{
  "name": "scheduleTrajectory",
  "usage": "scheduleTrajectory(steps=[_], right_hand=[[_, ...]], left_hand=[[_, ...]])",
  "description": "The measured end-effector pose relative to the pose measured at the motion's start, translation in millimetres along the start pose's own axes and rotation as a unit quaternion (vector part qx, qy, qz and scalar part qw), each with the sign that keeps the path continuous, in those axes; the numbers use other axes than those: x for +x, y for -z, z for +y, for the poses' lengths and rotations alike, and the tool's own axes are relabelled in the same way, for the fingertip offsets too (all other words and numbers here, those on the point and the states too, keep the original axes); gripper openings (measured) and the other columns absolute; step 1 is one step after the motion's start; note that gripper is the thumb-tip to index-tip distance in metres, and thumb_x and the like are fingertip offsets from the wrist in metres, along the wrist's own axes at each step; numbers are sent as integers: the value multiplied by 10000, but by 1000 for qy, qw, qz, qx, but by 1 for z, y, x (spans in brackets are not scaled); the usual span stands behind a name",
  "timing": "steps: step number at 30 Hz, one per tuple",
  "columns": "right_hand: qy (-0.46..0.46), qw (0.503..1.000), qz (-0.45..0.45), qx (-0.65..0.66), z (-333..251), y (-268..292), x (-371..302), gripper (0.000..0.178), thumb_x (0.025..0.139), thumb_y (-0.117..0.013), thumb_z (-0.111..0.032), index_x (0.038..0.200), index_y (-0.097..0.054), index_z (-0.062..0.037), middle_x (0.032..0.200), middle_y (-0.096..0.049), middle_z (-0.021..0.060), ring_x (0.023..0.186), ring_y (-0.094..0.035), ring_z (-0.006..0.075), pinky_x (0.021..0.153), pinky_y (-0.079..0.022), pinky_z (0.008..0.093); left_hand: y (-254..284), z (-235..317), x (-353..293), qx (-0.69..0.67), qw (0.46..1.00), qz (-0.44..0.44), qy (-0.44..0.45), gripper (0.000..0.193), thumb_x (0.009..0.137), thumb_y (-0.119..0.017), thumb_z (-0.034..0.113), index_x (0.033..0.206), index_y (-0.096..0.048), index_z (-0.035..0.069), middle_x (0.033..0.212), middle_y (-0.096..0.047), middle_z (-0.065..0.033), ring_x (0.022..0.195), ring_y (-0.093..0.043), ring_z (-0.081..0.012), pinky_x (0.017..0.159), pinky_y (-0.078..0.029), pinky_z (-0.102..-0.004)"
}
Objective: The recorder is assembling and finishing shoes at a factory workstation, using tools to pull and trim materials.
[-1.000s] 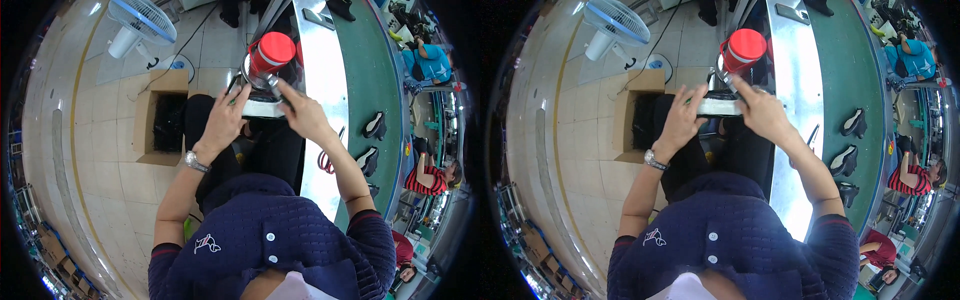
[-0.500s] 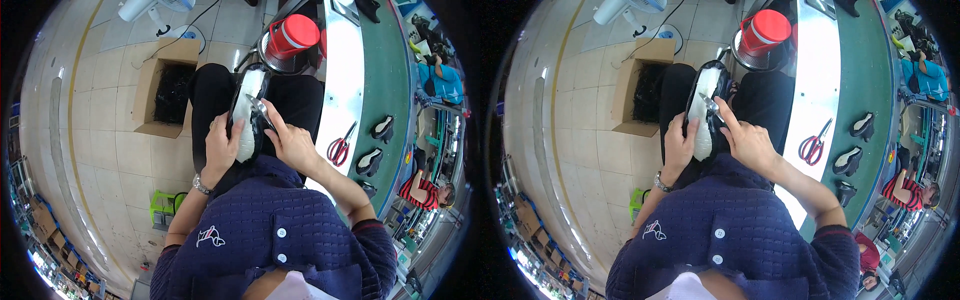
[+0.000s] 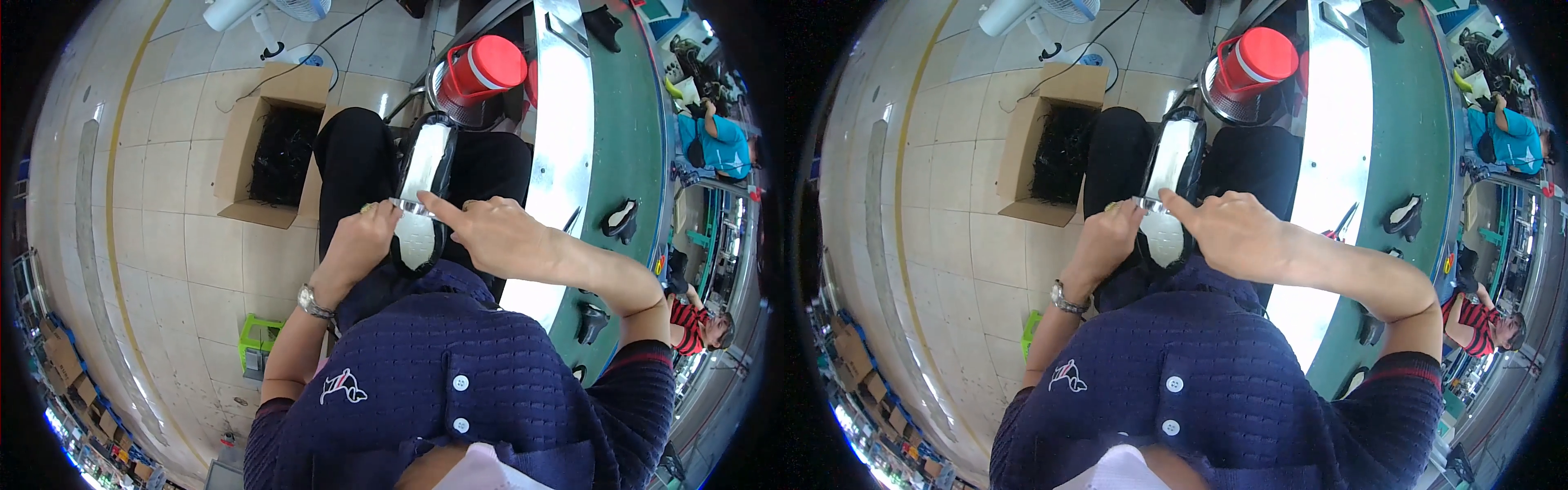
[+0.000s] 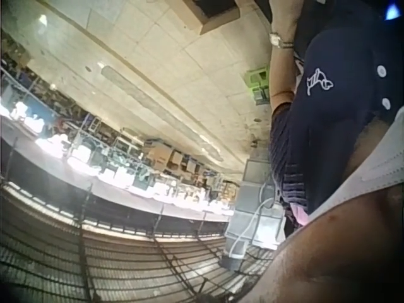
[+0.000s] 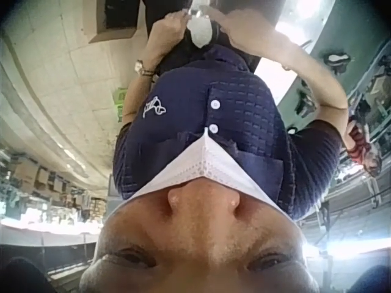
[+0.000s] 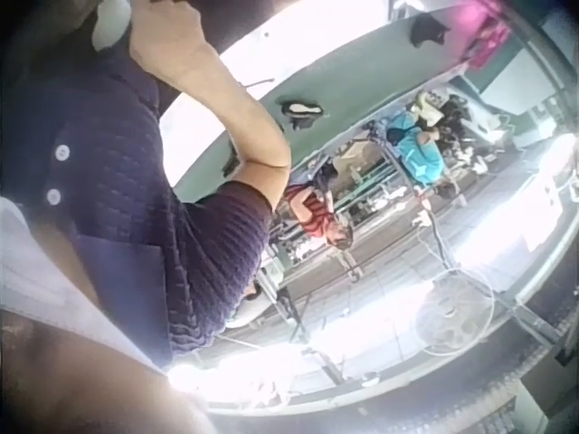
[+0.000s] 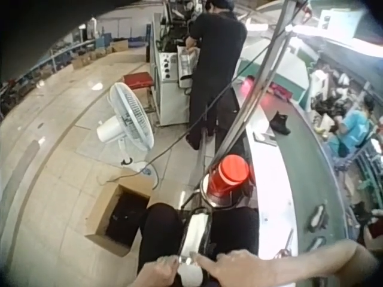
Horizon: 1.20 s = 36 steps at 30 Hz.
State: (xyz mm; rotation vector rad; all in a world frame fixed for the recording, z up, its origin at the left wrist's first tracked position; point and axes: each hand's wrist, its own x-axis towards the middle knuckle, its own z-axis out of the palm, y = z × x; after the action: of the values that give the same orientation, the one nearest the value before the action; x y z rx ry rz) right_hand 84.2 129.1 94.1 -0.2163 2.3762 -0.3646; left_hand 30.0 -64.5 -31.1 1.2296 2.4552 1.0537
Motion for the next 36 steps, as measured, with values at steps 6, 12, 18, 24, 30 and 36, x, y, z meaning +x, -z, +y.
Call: scheduleTrajectory(steps=[6,12,18,24,30,36], right_hand=[[-26,998,6,64,7,-24,-2,677,916,-538,-115,1497,-207,-216,815,-626,223,675,-663,350,604,-552,422],[-32,991,29,127,17,-51,-6,679,961,-475,-122,1501,-129,-347,907,-626,253,712,-681,344,585,-575,400],[-20,969,150,196,12,-77,-12,677,902,-590,-126,1479,-269,-277,783,-625,173,632,-643,337,564,-551,425],[19,995,50,85,17,9,-16,601,901,-587,-151,1448,-341,-188,621,-622,161,580,-654,329,576,-546,418],[95,967,238,-12,59,13,32,646,913,-599,-211,1480,-293,-251,729,-644,134,582,-632,313,538,-520,391],[73,963,252,-59,45,19,29,661,936,-557,-198,1501,-217,-236,764,-658,155,586,-649,284,535,-528,382]], left_hand=[[-4,-1,-5,67,998,-21,-6,263,957,-538,227,1067,-600,-4,820,-648,-113,718,-664,-215,621,-540,-279],[-12,-17,26,-856,417,-129,276,760,948,-582,350,1538,-127,201,1505,-316,-73,1338,-362,-199,1109,-286,-347],[-37,-11,39,-785,546,-110,270,760,930,-603,274,1536,-156,175,1491,-346,-60,1321,-383,-181,1097,-299,-317],[-38,-12,40,-721,630,-79,278,720,932,-586,202,1530,-188,158,1467,-379,-77,1279,-427,-154,1036,-363,-286],[-30,-6,44,-703,638,-116,293,707,944,-574,189,1530,-182,146,1375,-465,-58,1219,-460,-119,1015,-373,-269],[-31,-23,37,-670,680,-122,271,764,929,-596,221,1536,-139,138,1426,-405,-70,1248,-434,-140,1028,-361,-281]])
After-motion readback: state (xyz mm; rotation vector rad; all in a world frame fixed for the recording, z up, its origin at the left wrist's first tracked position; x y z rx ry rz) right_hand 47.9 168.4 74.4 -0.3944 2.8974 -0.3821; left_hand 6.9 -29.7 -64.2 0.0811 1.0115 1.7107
